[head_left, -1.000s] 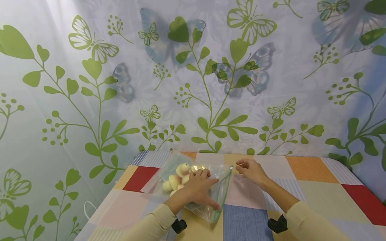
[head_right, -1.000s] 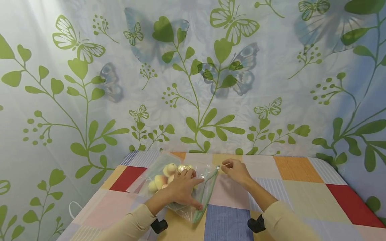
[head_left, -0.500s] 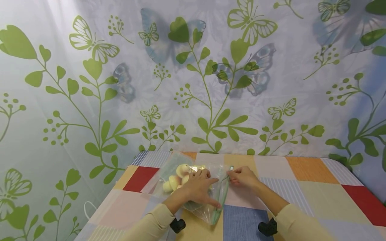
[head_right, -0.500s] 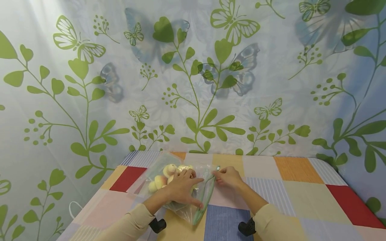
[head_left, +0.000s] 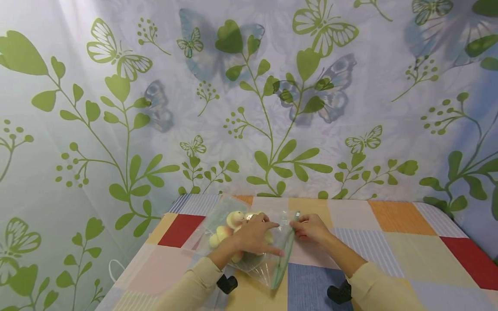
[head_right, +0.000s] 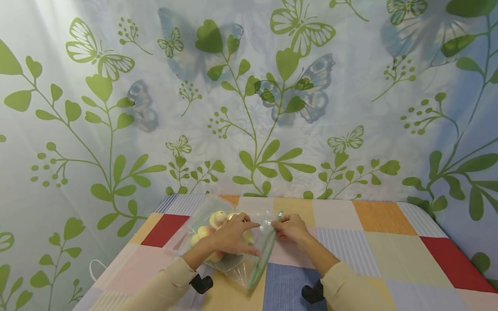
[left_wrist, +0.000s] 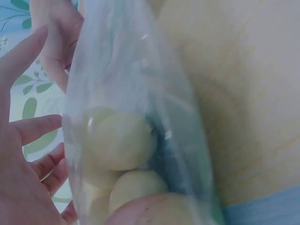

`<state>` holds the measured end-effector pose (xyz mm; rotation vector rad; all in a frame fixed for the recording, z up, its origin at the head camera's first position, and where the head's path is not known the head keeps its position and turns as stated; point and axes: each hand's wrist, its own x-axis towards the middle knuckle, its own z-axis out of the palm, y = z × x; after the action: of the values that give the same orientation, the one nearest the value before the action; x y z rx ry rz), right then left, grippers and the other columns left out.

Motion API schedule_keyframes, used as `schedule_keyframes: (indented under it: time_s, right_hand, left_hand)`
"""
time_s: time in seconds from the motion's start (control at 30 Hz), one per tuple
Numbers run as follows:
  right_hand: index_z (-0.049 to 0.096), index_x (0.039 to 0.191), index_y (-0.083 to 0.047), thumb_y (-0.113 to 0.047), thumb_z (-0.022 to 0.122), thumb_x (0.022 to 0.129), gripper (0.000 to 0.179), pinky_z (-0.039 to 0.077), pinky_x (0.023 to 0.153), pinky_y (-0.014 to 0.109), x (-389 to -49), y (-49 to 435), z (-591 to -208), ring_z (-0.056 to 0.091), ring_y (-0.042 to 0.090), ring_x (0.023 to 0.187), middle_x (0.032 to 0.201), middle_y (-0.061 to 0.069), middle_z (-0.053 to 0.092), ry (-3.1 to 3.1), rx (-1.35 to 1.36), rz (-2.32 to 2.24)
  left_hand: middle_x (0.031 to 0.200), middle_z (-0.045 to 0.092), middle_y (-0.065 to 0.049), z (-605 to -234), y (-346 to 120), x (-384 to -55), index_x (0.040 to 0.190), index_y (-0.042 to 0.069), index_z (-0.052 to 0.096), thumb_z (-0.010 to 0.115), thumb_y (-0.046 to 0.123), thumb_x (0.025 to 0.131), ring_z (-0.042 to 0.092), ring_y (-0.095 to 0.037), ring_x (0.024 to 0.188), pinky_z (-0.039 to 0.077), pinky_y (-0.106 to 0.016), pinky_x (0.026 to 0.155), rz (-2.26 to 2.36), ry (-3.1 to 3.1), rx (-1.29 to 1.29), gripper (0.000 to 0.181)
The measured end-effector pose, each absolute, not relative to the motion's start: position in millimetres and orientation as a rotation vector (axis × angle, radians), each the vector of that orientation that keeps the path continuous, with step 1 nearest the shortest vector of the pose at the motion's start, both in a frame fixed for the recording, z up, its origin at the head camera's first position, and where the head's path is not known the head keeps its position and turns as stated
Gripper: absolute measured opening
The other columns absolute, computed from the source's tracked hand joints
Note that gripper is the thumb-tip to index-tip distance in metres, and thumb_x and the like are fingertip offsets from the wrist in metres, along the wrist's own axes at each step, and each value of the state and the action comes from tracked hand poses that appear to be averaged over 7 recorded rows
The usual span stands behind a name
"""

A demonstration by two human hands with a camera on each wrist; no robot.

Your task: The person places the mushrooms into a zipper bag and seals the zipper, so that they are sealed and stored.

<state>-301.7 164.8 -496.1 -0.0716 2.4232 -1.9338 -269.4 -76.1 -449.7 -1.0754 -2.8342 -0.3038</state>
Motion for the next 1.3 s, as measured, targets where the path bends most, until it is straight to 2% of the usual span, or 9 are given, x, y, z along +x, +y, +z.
schedule_keyframes:
  time_s: [0.23, 0.33, 0.4, 0.5, 0.7, 0.8, 0.97, 1.1, 1.3]
  right_hand:
    - [0.064, 0.095, 0.005, -0.009, 0.075, 0.095, 0.018, 0.057, 0.061, 0.030, -304.5, 163.1, -497.9, 0.068, 0.020, 0.069, 0.083, 0.009, 0.071, 2.446, -0.100, -1.937]
    - [0.064, 0.095, 0.005, -0.008, 0.075, 0.095, 0.017, 0.057, 0.063, 0.032, -304.2, 162.2, -496.4, 0.069, 0.021, 0.071, 0.084, 0.009, 0.071, 2.459, -0.108, -1.935]
    - [0.064, 0.096, 0.005, -0.008, 0.074, 0.096, 0.017, 0.057, 0.064, 0.033, -304.3, 161.9, -495.3, 0.069, 0.022, 0.072, 0.084, 0.009, 0.072, 2.469, -0.120, -1.926]
    - [0.063, 0.097, 0.004, -0.007, 0.074, 0.096, 0.016, 0.056, 0.063, 0.033, -304.8, 162.0, -494.6, 0.068, 0.022, 0.072, 0.084, 0.009, 0.072, 2.463, -0.144, -1.935]
    - [0.062, 0.095, 0.002, -0.006, 0.074, 0.096, 0.014, 0.057, 0.064, 0.033, -306.7, 161.6, -495.5, 0.067, 0.020, 0.073, 0.085, 0.008, 0.071, 2.445, -0.195, -1.969]
    - [0.061, 0.095, 0.001, -0.006, 0.074, 0.096, 0.015, 0.057, 0.065, 0.034, -306.5, 160.5, -496.6, 0.066, 0.022, 0.074, 0.085, 0.008, 0.070, 2.437, -0.229, -1.969]
    - [0.061, 0.098, 0.003, -0.007, 0.073, 0.097, 0.016, 0.056, 0.064, 0.033, -306.7, 161.3, -496.5, 0.065, 0.022, 0.073, 0.083, 0.008, 0.068, 2.410, -0.293, -1.984]
    - [0.061, 0.102, 0.005, -0.008, 0.073, 0.098, 0.018, 0.056, 0.064, 0.033, -307.3, 163.2, -495.6, 0.065, 0.021, 0.074, 0.083, 0.009, 0.067, 2.379, -0.343, -2.008]
    - [0.064, 0.106, 0.007, -0.005, 0.072, 0.097, 0.017, 0.058, 0.068, 0.036, -308.4, 164.4, -495.8, 0.066, 0.021, 0.076, 0.090, 0.011, 0.066, 2.369, -0.403, -2.017]
  left_hand:
    - [0.126, 0.053, -0.008, -439.4, -76.3, -292.0, 0.147, 0.016, 0.060, 0.079, 0.060, 0.085, 0.052, -0.013, 0.095, 0.045, -0.031, 0.078, -0.569, -2.821, -1.084, 0.078]
    - [0.131, 0.053, -0.014, -432.0, -73.3, -303.1, 0.148, 0.012, 0.058, 0.081, 0.049, 0.088, 0.056, -0.021, 0.104, 0.049, -0.034, 0.086, -0.644, -2.786, -1.108, 0.074]
    - [0.136, 0.052, -0.015, -426.2, -68.4, -309.9, 0.149, 0.010, 0.055, 0.081, 0.044, 0.090, 0.055, -0.027, 0.117, 0.048, -0.037, 0.095, -0.667, -2.771, -1.104, 0.072]
    - [0.138, 0.052, -0.015, -419.9, -59.7, -321.9, 0.150, 0.009, 0.053, 0.081, 0.035, 0.092, 0.052, -0.030, 0.126, 0.047, -0.041, 0.102, -0.715, -2.754, -1.105, 0.070]
    - [0.140, 0.057, -0.016, -417.1, -48.2, -349.9, 0.148, 0.002, 0.054, 0.082, 0.019, 0.092, 0.053, -0.031, 0.129, 0.044, -0.040, 0.106, -0.851, -2.714, -1.143, 0.065]
    - [0.142, 0.059, -0.012, -419.9, -48.0, -362.0, 0.147, 0.002, 0.055, 0.080, 0.014, 0.092, 0.053, -0.028, 0.132, 0.043, -0.038, 0.108, -0.927, -2.734, -1.134, 0.061]
    - [0.141, 0.061, -0.012, -425.2, -51.5, -378.6, 0.142, 0.001, 0.060, 0.079, 0.007, 0.092, 0.053, -0.029, 0.133, 0.042, -0.040, 0.109, -1.034, -2.768, -1.141, 0.054]
    - [0.140, 0.062, -0.013, -428.7, -52.7, -388.2, 0.139, 0.001, 0.063, 0.077, 0.002, 0.092, 0.052, -0.029, 0.134, 0.043, -0.041, 0.109, -1.087, -2.785, -1.166, 0.049]
    - [0.144, 0.060, -0.009, -426.3, -50.1, -390.0, 0.145, 0.000, 0.058, 0.072, -0.001, 0.094, 0.046, -0.028, 0.142, 0.042, -0.041, 0.110, -1.085, -2.909, -1.279, 0.053]
